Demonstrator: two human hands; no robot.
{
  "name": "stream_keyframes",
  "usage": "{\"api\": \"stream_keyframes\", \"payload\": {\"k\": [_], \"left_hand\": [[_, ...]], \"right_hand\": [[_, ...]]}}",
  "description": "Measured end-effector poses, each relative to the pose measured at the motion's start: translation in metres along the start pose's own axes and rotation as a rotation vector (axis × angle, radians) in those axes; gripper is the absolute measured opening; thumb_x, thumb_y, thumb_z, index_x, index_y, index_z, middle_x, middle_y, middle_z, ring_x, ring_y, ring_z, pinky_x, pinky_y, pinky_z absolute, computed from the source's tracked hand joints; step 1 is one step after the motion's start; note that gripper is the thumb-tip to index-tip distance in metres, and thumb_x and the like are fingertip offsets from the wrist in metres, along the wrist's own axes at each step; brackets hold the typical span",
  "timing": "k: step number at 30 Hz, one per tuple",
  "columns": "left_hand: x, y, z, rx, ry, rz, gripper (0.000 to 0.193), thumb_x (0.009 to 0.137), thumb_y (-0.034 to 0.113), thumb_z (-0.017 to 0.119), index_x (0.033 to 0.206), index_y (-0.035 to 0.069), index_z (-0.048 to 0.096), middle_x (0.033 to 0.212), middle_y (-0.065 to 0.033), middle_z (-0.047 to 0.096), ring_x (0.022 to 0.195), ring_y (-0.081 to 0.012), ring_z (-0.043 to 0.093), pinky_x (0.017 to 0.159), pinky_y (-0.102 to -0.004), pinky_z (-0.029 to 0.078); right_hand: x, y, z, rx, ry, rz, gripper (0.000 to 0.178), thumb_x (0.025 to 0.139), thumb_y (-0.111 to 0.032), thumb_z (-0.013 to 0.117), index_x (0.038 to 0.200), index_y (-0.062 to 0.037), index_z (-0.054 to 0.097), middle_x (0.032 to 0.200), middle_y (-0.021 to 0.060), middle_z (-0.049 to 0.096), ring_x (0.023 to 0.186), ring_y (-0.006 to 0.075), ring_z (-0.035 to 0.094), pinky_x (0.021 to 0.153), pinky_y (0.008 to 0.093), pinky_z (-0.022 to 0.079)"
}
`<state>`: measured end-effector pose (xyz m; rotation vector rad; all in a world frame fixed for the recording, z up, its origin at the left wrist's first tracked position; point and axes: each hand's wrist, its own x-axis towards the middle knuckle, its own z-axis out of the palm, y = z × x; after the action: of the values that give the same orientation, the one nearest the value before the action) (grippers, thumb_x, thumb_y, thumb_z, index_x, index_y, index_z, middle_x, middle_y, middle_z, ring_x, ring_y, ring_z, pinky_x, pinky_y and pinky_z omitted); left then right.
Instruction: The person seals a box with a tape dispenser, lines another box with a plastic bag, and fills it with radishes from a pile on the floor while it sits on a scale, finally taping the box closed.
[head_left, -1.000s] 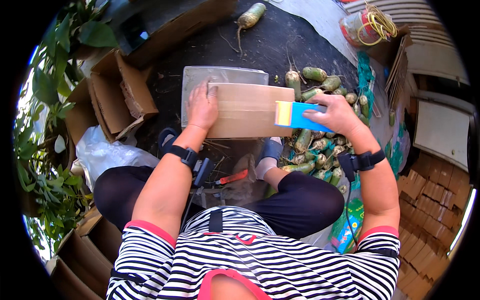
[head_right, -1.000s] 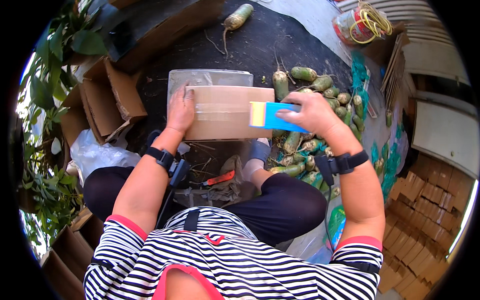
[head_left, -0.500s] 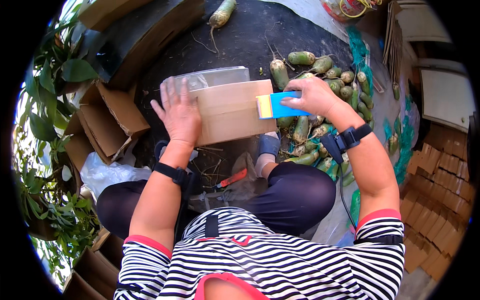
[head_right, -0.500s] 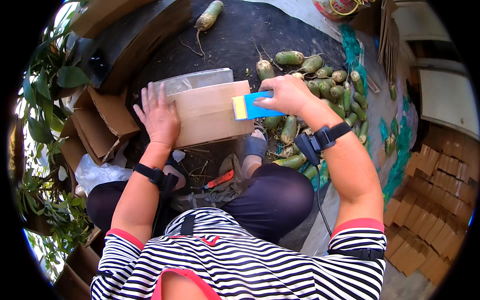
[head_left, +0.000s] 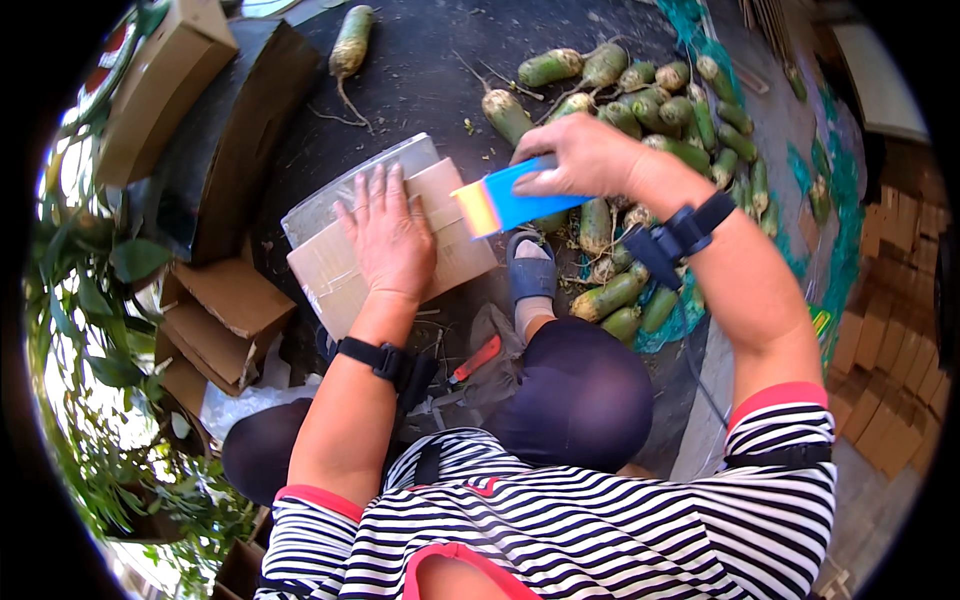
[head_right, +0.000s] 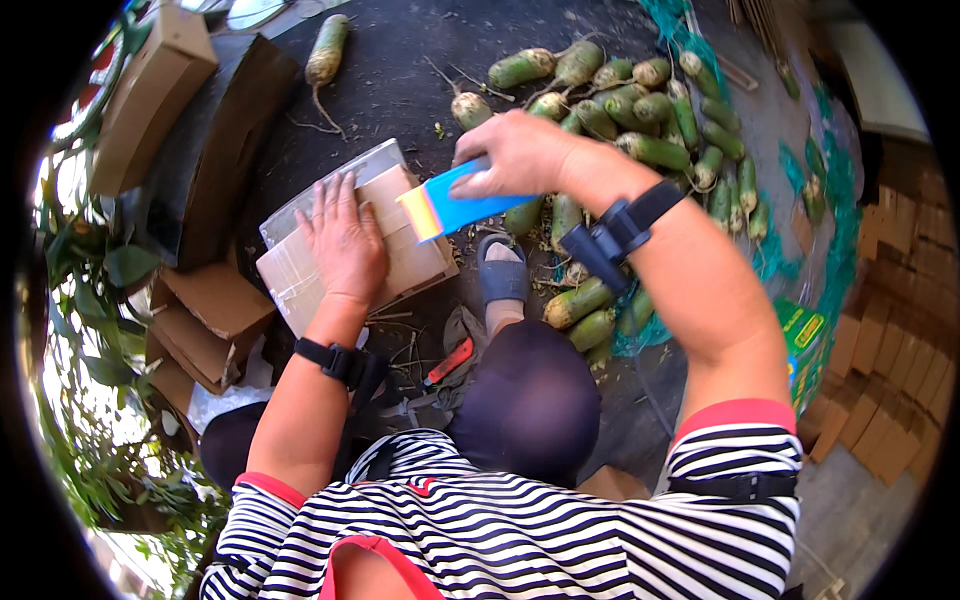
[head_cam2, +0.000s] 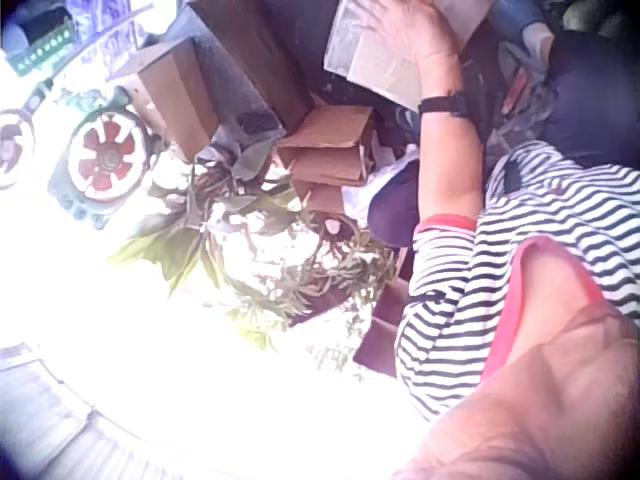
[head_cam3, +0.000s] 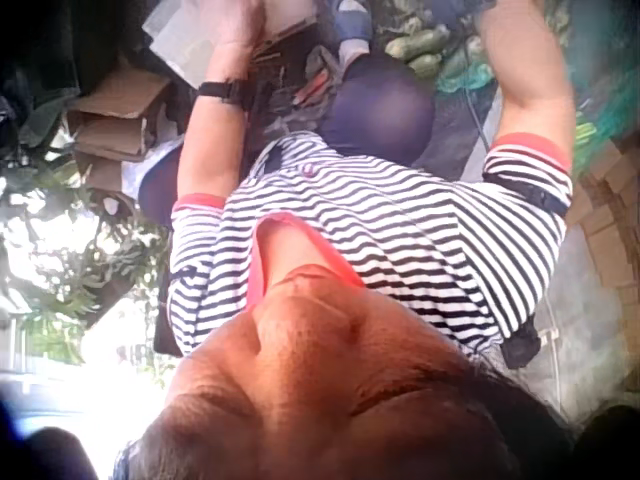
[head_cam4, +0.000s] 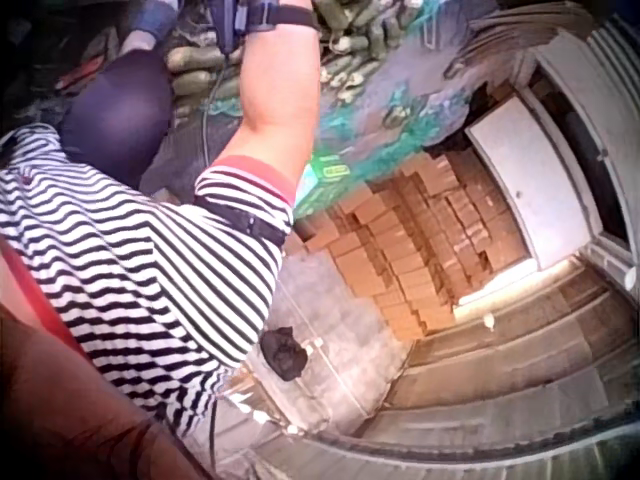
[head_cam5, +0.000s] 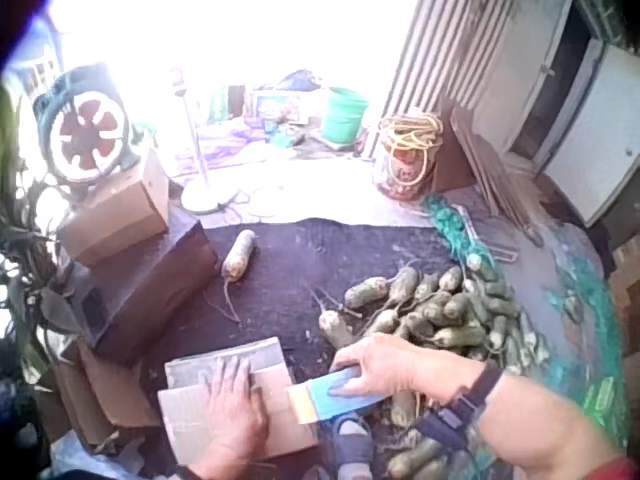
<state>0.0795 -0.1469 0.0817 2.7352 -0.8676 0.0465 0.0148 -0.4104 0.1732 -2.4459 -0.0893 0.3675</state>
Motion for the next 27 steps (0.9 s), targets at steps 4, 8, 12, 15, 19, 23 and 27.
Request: {"api": "stream_keyframes", "payload": {"k": [4,8,12,15,19,23,27], "left_hand": [[0.0,0.003,0.002,0.019,0.003,0.022,0.043,0.097,0.024,0.049,0.138,0.01,0.049,0.146,-0.0098,0.047,0.141,-0.0301,0.034,0.117,-0.0545,0.012],[-0.003,0.006,-0.003,-0.015,-0.022,0.081,0.046,0.096,0.025,0.051,0.139,0.01,0.048,0.146,-0.011,0.046,0.142,-0.0315,0.032,0.118,-0.0533,0.011],[-0.002,0.014,-0.006,0.082,-0.057,0.112,0.048,0.096,0.028,0.052,0.14,0.01,0.047,0.147,-0.01,0.046,0.141,-0.0292,0.034,0.118,-0.0508,0.014],[0.0,0.015,-0.005,0.092,-0.075,0.113,0.048,0.096,0.028,0.05,0.141,0.01,0.046,0.146,-0.01,0.046,0.141,-0.0288,0.035,0.118,-0.0504,0.013],[0.002,0.018,-0.003,0.088,-0.069,0.123,0.047,0.096,0.026,0.048,0.141,0.01,0.046,0.145,-0.01,0.048,0.139,-0.0285,0.037,0.117,-0.0496,0.015],[0.001,0.017,-0.002,0.094,-0.064,0.13,0.047,0.096,0.025,0.048,0.14,0.01,0.047,0.143,-0.0101,0.049,0.138,-0.0283,0.038,0.116,-0.0492,0.016],[0.002,0.017,0.0,0.089,-0.065,0.139,0.047,0.096,0.025,0.048,0.14,0.009,0.047,0.143,-0.0102,0.049,0.138,-0.0284,0.039,0.116,-0.0493,0.016]], "right_hand": [[-0.053,0.081,-0.042,-0.188,0.013,0.168,0.043,0.074,-0.047,0.072,0.098,-0.011,0.073,0.093,0.0136,0.07,0.089,0.0323,0.066,0.079,0.0414,0.053],[-0.065,0.119,-0.031,-0.213,0.02,0.23,0.042,0.074,-0.049,0.07,0.097,-0.0142,0.073,0.092,0.0107,0.07,0.09,0.0314,0.066,0.077,0.043,0.053],[-0.034,0.12,0.016,-0.258,-0.025,0.283,0.04,0.077,-0.048,0.068,0.099,-0.0162,0.072,0.093,0.0093,0.071,0.092,0.0312,0.067,0.078,0.0441,0.054],[-0.009,0.119,0.057,-0.245,-0.028,0.247,0.036,0.077,-0.046,0.068,0.099,-0.0173,0.071,0.09,0.0104,0.071,0.086,0.0323,0.068,0.075,0.0444,0.054],[0.025,0.091,0.089,-0.181,-0.108,0.26,0.034,0.078,-0.042,0.067,0.095,-0.0123,0.072,0.09,0.0135,0.071,0.089,0.0327,0.069,0.077,0.0435,0.055],[0.041,0.056,0.096,-0.142,-0.082,0.28,0.023,0.079,-0.029,0.068,0.088,-0.0093,0.075,0.09,0.0118,0.073,0.088,0.0289,0.071,0.074,0.0411,0.056],[0.041,0.024,0.124,-0.305,0.015,0.198,0.015,0.082,-0.016,0.061,0.084,-0.0123,0.075,0.088,0.0059,0.074,0.083,0.0221,0.072,0.067,0.0372,0.056]]}}
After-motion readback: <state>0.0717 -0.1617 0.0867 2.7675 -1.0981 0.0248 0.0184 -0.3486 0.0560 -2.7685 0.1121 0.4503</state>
